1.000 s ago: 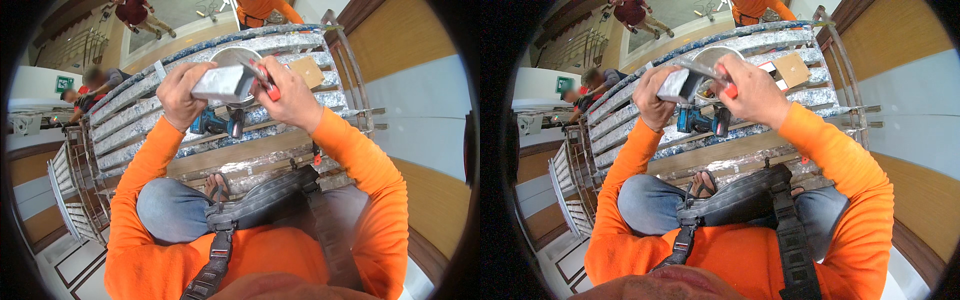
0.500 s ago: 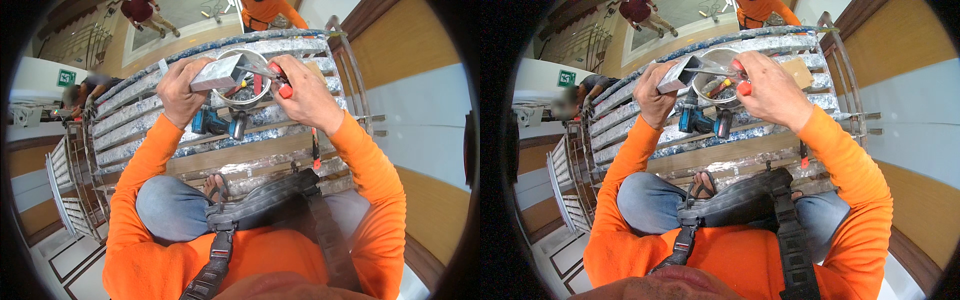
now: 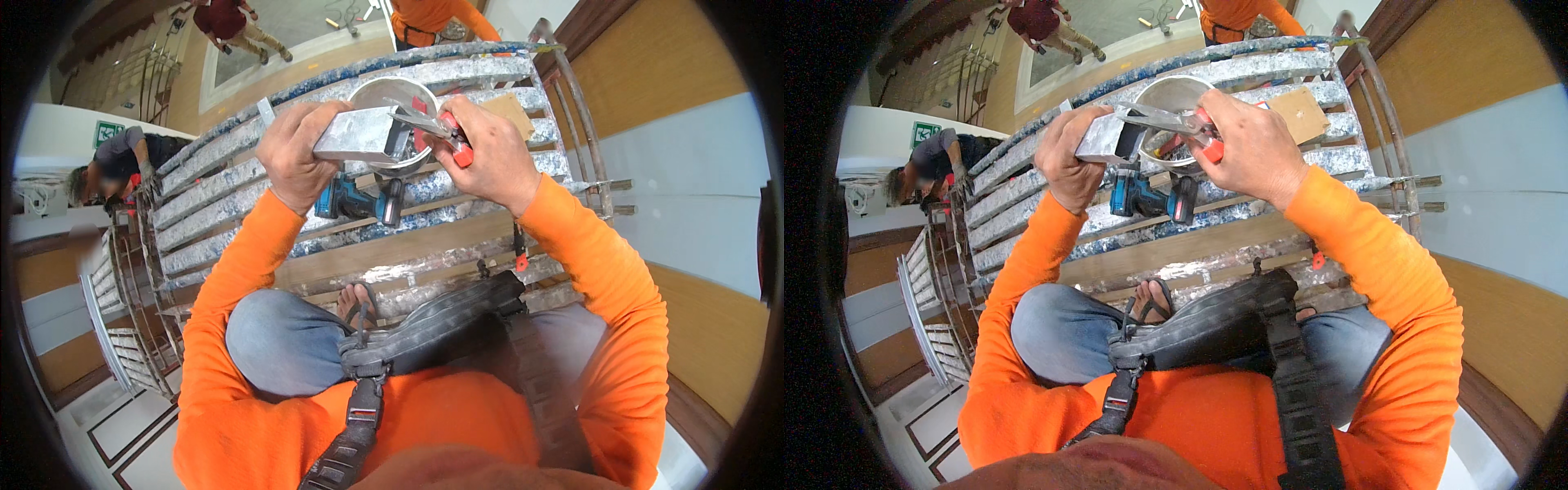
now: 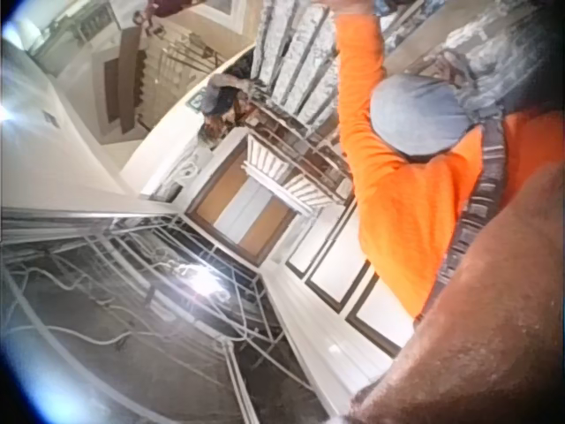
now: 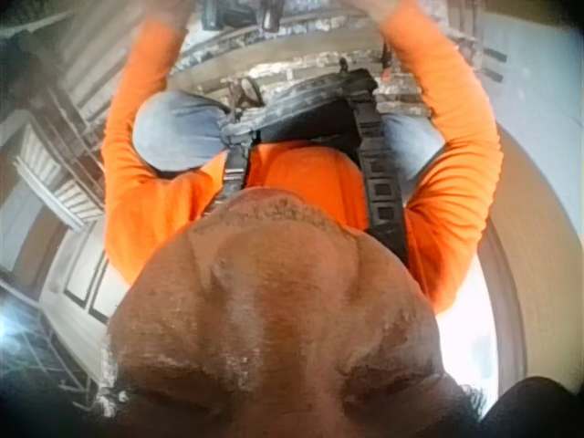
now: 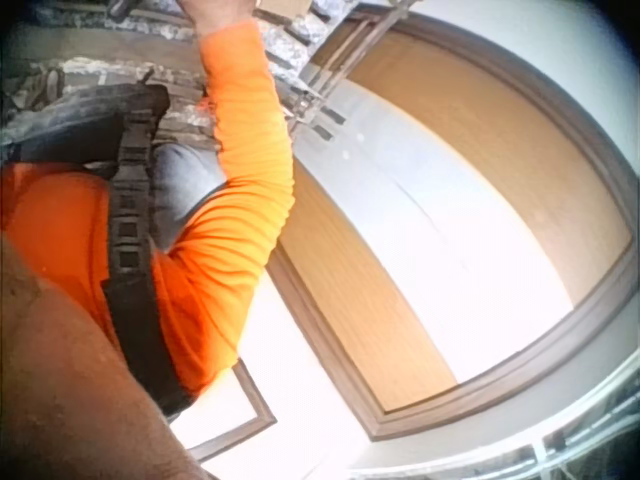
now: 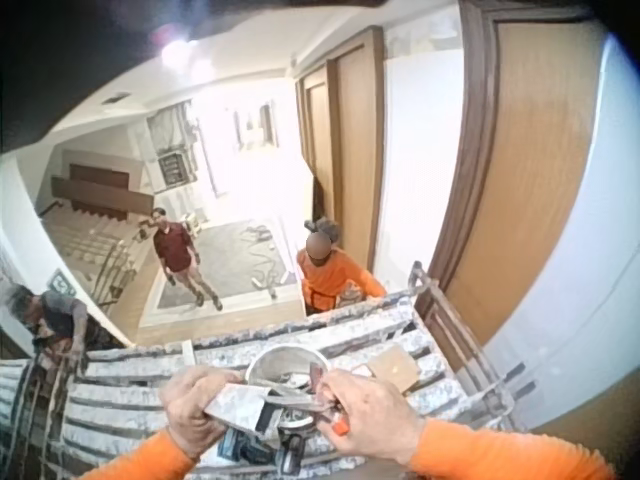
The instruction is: The person measures and cuts metal ceiling molding pieces using tin snips, then positions and secures them to the ceiling with a hammer and nails. The person repeatedly measures, cuts, and installs multiple sections of molding along the ceiling perimeter.
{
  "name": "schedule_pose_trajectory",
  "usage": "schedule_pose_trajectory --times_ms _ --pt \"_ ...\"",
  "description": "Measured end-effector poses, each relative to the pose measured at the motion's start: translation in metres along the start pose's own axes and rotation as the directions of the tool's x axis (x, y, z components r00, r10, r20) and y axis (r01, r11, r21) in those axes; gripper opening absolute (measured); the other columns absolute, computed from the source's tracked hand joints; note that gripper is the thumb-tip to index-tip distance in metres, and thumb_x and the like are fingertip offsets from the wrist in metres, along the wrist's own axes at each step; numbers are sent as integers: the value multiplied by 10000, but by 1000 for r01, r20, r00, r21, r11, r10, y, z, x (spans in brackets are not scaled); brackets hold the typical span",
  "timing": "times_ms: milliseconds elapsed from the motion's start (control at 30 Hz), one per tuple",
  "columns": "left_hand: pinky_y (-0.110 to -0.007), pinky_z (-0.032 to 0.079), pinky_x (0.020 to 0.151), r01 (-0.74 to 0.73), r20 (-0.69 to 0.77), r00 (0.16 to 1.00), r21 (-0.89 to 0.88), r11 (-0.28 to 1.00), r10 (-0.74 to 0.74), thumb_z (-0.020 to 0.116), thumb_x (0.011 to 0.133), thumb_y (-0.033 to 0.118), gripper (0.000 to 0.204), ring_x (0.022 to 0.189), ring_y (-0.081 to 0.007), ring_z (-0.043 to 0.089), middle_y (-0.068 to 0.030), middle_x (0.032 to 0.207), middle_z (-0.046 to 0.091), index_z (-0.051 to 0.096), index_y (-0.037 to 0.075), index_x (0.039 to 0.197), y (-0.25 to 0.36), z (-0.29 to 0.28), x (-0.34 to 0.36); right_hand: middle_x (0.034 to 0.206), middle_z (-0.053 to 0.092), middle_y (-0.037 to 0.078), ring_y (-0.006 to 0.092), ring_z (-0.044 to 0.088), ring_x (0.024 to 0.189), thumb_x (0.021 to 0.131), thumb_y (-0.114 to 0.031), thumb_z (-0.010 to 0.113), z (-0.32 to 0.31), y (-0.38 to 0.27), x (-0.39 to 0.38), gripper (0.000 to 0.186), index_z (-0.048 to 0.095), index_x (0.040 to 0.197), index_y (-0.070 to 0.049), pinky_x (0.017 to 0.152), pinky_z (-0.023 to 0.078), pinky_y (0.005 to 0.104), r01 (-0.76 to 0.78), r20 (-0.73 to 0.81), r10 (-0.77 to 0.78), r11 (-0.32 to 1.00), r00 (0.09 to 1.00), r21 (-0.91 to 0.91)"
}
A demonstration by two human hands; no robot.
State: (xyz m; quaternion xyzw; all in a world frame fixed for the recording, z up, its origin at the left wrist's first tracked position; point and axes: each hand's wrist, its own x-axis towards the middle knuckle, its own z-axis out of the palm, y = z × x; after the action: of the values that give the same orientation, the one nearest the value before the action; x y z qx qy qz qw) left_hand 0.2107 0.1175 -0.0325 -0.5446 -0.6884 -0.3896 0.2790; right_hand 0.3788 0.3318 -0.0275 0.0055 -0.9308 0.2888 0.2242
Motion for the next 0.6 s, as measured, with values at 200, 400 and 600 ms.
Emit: schedule_pose_trajectory --times_ms 200,400,600 --pt "-362 569 713 14 -12 1000 16 1000 -14 842 698 60 392 810 -277 725 -81 927 750 745 97 1075 4 8 -1 862 661 139 375 687 773 770 -184 793 0 17 5 378 537 1024 -72 652 549 446 96 -108 -102 993 989 -64" --pt "-373 567 717 47 -12 999 4 999 -47 816 690 20 416 821 -290 720 -94 940 748 745 93 1093 2 11 -4 868 673 130 369 691 774 769 -172 788 5 27 14 409 577 1107 -80 638 556 422 159 -156 -174 982 972 -103" --pt "-381 564 718 78 -9 997 20 997 -78 818 655 -4 448 823 -299 712 -93 929 728 760 111 1084 1 10 -3 1210 589 165 384 576 1163 858 -114 748 -1 0 23 495 562 1315 -78 1026 451 469 34 9 -36 990 999 135"
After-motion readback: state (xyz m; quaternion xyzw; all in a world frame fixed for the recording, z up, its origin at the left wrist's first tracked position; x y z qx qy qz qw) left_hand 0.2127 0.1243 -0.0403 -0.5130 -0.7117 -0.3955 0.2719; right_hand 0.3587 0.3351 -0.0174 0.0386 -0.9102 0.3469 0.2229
